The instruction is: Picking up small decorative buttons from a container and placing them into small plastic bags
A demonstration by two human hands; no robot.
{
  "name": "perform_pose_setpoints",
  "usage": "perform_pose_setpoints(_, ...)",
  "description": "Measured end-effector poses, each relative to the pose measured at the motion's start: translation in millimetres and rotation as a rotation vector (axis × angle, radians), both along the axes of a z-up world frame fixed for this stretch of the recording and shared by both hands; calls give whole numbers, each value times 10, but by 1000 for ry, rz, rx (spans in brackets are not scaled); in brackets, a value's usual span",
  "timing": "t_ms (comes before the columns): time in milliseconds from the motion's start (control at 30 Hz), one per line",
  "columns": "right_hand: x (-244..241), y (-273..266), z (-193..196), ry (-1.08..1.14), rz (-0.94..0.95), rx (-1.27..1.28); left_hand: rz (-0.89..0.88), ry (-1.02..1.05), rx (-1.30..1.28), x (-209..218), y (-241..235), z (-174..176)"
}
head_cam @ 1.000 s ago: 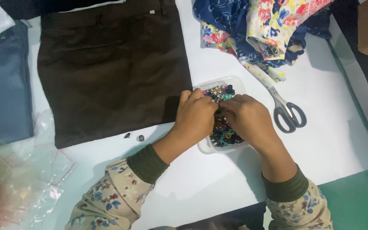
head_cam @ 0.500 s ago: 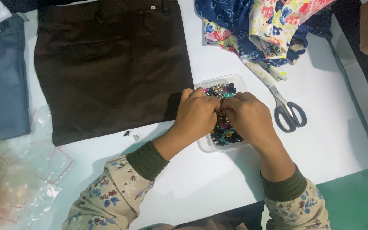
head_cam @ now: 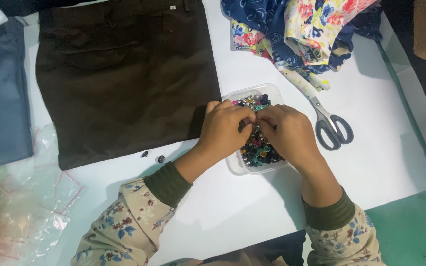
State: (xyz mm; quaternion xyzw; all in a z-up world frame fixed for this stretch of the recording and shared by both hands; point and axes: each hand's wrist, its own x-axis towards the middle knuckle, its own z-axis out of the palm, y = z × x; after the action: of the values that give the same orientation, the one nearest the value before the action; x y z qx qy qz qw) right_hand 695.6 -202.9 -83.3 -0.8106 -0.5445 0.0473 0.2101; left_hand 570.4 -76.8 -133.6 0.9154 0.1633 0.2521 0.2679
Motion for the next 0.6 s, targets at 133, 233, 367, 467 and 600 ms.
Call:
perform_pose_setpoints(133, 11, 17, 27, 63, -14, 122, 13, -95, -50, -11, 5, 79)
perform_pose_setpoints(233, 18, -6, 14, 106, -22, 202, 34, -156, -76, -20, -3, 106)
perform_pose_setpoints(367, -5, -13, 71, 216, -5, 377, 71, -277, -130, -82, -28, 216)
perform_pose_setpoints(467, -38, 13, 86, 300, 13, 473, 101, -318, -127, -159, -25, 222)
perform_pose_setpoints(600, -100, 29, 59, 326, 43, 544, 135, -356, -107, -369, -24, 304)
